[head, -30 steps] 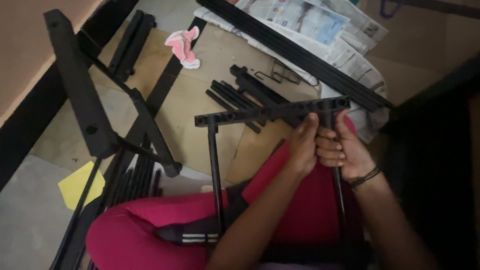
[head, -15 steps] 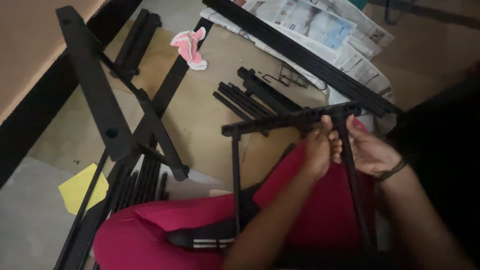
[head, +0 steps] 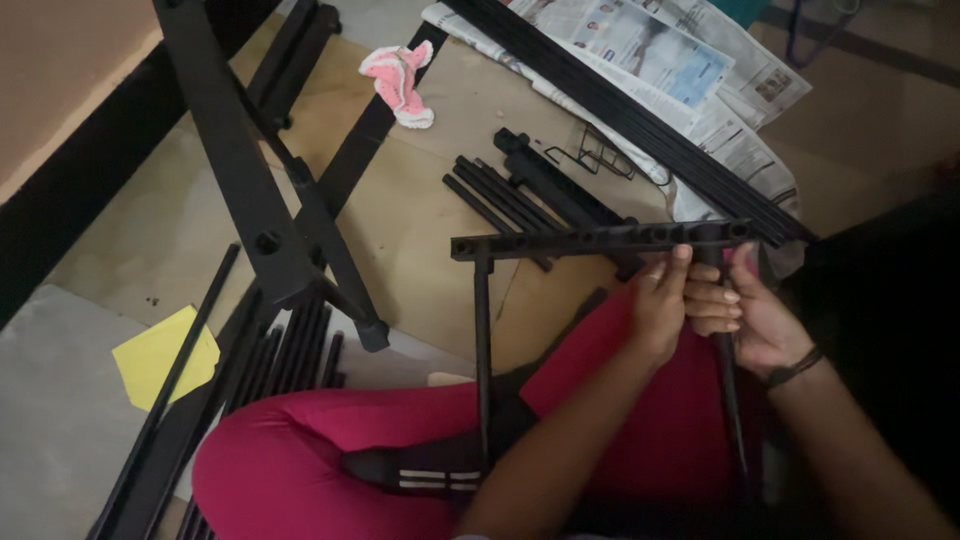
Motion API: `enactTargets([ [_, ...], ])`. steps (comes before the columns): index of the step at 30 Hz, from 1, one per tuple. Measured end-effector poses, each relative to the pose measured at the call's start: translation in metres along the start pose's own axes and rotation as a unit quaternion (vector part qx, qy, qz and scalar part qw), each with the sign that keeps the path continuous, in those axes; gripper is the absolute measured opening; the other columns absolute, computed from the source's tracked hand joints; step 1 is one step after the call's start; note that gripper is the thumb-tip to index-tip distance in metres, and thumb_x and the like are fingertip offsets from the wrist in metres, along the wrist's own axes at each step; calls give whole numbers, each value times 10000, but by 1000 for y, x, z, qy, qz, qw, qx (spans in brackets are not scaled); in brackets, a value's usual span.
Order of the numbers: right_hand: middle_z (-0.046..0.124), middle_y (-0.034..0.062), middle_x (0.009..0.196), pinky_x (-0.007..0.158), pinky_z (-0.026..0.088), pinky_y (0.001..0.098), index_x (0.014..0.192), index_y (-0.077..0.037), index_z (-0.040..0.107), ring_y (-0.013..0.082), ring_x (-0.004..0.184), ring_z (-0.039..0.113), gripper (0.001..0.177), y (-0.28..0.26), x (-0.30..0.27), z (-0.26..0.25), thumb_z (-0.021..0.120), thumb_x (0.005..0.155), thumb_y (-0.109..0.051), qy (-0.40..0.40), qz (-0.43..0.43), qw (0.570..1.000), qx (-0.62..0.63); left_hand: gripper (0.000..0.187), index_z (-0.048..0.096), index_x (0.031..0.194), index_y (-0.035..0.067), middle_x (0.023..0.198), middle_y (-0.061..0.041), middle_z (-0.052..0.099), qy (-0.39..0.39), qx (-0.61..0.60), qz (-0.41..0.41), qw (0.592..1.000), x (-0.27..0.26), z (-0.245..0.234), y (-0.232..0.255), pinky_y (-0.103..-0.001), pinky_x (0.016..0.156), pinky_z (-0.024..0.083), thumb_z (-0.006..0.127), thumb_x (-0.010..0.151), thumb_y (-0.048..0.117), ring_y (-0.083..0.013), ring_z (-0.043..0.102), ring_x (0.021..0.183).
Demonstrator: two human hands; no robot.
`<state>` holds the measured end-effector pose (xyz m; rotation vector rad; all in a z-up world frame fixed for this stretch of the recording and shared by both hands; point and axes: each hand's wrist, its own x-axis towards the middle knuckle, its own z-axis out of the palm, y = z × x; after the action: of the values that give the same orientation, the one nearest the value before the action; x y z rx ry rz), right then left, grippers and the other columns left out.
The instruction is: The person sits on the floor and assembles black metal furniture components by hand, connecting rods and crossbars into frame sections. They repeatedly align and press parts together, then place assembled sections on the floor.
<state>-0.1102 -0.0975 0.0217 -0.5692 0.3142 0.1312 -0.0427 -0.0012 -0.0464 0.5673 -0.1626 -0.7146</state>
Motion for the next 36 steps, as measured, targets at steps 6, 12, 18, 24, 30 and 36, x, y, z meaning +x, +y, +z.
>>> enactTargets([
  [6,400,-85,681,457,304,148,867,-135,496,10,537,331,539,-2,3,1,453,1083,-627,-1,24,999,26,448,617,1038,35,937,-72,679,-1,-5,-4,1000,7,-7,-11,-273,683,570,552,1155,463,-129,668,789],
  [12,374,-101,632,394,270,152,820,-162,499,2,488,309,557,2,7,2,428,1078,-651,26,-3,999,-26,508,629,994,7,852,-119,695,16,1,23,1000,0,7,7,-292,557,564,561,1144,487,-177,676,665],
  [18,352,-128,611,358,237,145,807,-193,495,-16,448,292,552,10,8,1,409,1057,-677,92,-7,994,-55,673,635,859,-5,688,-143,652,34,-38,-66,997,-5,8,1,-324,394,543,572,1068,632,-207,641,489],
  [24,330,-130,592,345,216,156,787,-199,488,-18,436,274,570,13,12,-5,443,1000,-726,92,3,995,-31,675,632,850,32,672,-112,628,72,-42,-107,991,-1,5,-1,-352,369,532,586,1020,683,-215,605,450],
  [30,312,-136,598,354,230,176,780,-214,483,-5,441,260,506,13,13,-9,497,967,-684,69,10,997,-27,502,597,1131,95,754,-95,664,98,-61,-114,987,2,9,6,-380,366,525,613,997,579,-226,611,463],
  [36,293,-141,600,353,226,172,805,-206,490,-9,446,238,511,14,12,-4,473,1005,-676,52,-6,998,-27,501,613,1185,25,803,-102,674,65,-63,-65,994,-2,12,14,-342,374,520,619,1085,515,-193,624,497],
])
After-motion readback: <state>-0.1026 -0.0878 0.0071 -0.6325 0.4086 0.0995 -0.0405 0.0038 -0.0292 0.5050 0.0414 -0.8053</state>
